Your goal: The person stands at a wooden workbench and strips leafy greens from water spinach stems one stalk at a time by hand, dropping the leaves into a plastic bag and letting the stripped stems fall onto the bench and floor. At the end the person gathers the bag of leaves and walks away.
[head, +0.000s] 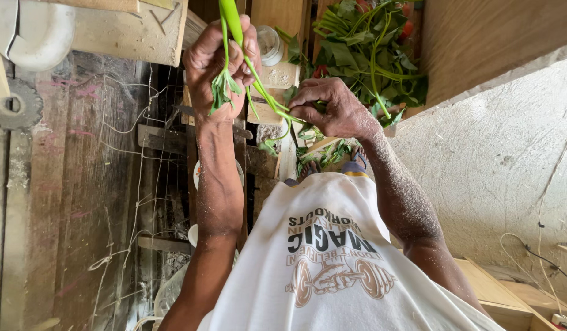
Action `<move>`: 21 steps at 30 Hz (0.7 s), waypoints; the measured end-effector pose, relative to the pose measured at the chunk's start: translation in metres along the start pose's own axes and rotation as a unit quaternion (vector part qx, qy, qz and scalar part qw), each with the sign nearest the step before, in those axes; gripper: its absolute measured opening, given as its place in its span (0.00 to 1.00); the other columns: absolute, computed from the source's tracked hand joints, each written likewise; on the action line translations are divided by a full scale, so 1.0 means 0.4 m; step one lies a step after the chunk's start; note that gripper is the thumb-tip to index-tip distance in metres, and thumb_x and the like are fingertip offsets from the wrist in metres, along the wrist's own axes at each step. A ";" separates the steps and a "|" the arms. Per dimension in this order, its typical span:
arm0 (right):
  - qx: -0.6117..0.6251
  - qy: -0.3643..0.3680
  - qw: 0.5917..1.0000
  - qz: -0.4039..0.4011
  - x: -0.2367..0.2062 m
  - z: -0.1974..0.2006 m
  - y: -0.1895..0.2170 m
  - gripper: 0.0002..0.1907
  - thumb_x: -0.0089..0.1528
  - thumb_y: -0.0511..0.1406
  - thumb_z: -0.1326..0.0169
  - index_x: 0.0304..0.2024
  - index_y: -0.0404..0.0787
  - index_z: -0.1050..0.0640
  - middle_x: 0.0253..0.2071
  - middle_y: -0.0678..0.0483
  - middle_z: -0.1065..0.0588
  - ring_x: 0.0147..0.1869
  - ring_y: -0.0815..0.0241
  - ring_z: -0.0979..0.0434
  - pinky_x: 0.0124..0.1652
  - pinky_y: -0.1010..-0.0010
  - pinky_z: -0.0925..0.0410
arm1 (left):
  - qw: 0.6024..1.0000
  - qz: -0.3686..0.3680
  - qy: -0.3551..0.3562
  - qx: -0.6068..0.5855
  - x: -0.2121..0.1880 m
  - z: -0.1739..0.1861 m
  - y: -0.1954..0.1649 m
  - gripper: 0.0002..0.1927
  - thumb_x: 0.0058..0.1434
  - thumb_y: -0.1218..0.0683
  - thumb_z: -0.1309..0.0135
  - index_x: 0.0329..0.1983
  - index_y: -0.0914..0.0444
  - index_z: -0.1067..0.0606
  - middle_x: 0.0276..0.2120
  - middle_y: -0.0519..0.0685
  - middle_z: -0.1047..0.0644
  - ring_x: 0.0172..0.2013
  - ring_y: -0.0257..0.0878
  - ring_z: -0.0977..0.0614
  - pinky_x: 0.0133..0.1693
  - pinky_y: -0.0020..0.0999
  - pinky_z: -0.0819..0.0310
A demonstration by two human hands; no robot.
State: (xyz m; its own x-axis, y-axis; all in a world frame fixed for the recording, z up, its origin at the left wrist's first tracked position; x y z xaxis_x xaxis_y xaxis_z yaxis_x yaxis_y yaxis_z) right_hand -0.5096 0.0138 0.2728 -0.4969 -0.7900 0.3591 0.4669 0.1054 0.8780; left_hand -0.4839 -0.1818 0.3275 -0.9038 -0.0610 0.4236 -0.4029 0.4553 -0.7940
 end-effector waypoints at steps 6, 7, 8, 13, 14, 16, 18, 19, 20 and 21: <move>0.152 -0.230 0.952 -0.132 -0.056 -0.025 -0.150 0.09 0.65 0.35 0.47 0.34 0.36 0.21 0.32 0.51 0.20 0.29 0.66 0.25 0.33 0.68 0.28 | 0.998 -0.057 -0.023 -0.023 0.007 0.026 -0.006 0.10 0.73 0.58 0.41 0.56 0.62 0.19 0.39 0.51 0.19 0.30 0.33 0.21 0.26 0.23 0.28; 0.184 -0.224 0.942 -0.168 -0.069 -0.037 -0.171 0.11 0.68 0.36 0.48 0.34 0.37 0.21 0.33 0.51 0.20 0.30 0.66 0.26 0.35 0.68 0.28 | 0.997 -0.068 -0.032 -0.031 0.007 0.034 -0.009 0.10 0.72 0.58 0.41 0.55 0.62 0.19 0.39 0.51 0.19 0.31 0.33 0.20 0.26 0.24 0.27; 0.214 -0.219 0.930 -0.205 -0.087 -0.043 -0.188 0.13 0.71 0.37 0.49 0.34 0.37 0.20 0.33 0.51 0.21 0.31 0.66 0.26 0.37 0.68 0.27 | 0.995 -0.078 -0.041 -0.039 0.007 0.042 -0.011 0.09 0.71 0.59 0.40 0.53 0.62 0.19 0.40 0.52 0.19 0.32 0.33 0.20 0.27 0.24 0.27; -0.059 0.020 0.959 -0.276 -0.138 -0.039 -0.170 0.13 0.67 0.39 0.48 0.46 0.43 0.16 0.37 0.49 0.17 0.37 0.59 0.17 0.40 0.64 0.24 | 0.996 -0.069 -0.042 -0.030 -0.007 0.063 -0.019 0.10 0.74 0.58 0.42 0.57 0.62 0.21 0.39 0.50 0.20 0.30 0.32 0.23 0.26 0.24 0.30; -0.101 0.047 0.949 -0.295 -0.143 -0.027 -0.159 0.13 0.66 0.39 0.46 0.48 0.45 0.16 0.38 0.48 0.17 0.37 0.56 0.17 0.40 0.62 0.25 | 0.997 -0.054 -0.041 -0.030 -0.010 0.064 -0.016 0.11 0.75 0.58 0.42 0.58 0.63 0.21 0.38 0.50 0.21 0.29 0.32 0.24 0.25 0.23 0.31; -0.150 0.017 0.943 -0.297 -0.134 0.017 -0.117 0.12 0.65 0.38 0.43 0.49 0.44 0.16 0.43 0.46 0.19 0.38 0.53 0.16 0.40 0.61 0.24 | 0.998 -0.040 -0.037 -0.028 -0.014 0.066 -0.014 0.12 0.74 0.59 0.42 0.59 0.63 0.22 0.39 0.50 0.21 0.29 0.31 0.25 0.25 0.22 0.33; -0.157 -0.089 0.946 -0.270 -0.118 0.072 -0.054 0.10 0.64 0.36 0.41 0.46 0.40 0.17 0.50 0.47 0.21 0.40 0.54 0.16 0.38 0.63 0.22 | 0.999 -0.034 -0.032 -0.025 -0.014 0.064 -0.011 0.14 0.74 0.59 0.42 0.61 0.63 0.22 0.39 0.50 0.21 0.29 0.30 0.26 0.24 0.21 0.35; -0.173 -0.134 0.951 -0.218 -0.104 0.091 -0.012 0.09 0.67 0.34 0.43 0.48 0.39 0.17 0.50 0.47 0.20 0.43 0.54 0.15 0.43 0.63 0.22 | 0.999 -0.034 -0.030 -0.023 -0.014 0.062 -0.008 0.14 0.74 0.59 0.42 0.61 0.63 0.22 0.39 0.50 0.21 0.29 0.30 0.26 0.24 0.21 0.35; -0.186 -0.176 0.953 -0.163 -0.092 0.104 0.028 0.08 0.69 0.31 0.46 0.49 0.38 0.18 0.50 0.47 0.19 0.47 0.55 0.14 0.47 0.64 0.21 | 0.999 -0.034 -0.027 -0.021 -0.011 0.061 -0.006 0.13 0.74 0.60 0.42 0.60 0.63 0.22 0.39 0.50 0.21 0.28 0.30 0.26 0.24 0.21 0.35; -0.198 -0.216 0.950 -0.106 -0.083 0.110 0.064 0.08 0.72 0.28 0.48 0.50 0.37 0.18 0.49 0.47 0.18 0.50 0.55 0.14 0.52 0.64 0.21 | 0.999 -0.035 -0.025 -0.021 -0.010 0.059 -0.004 0.12 0.74 0.60 0.42 0.59 0.63 0.21 0.39 0.50 0.21 0.28 0.30 0.26 0.24 0.21 0.35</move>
State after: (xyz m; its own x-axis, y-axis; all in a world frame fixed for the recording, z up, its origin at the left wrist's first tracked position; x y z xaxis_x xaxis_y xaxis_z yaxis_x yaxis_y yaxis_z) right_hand -0.5133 0.0696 0.2974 -0.8246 -0.4380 0.3579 0.5182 -0.3313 0.7885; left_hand -0.4830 -0.2033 0.3167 -0.8802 -0.1384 0.4540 -0.4599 0.4850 -0.7438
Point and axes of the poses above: each hand's wrist, its own x-axis towards the middle knuckle, its own z-axis out of the back of the hand, y = z × x, the point moved 6 cm from there along x, towards the middle knuckle
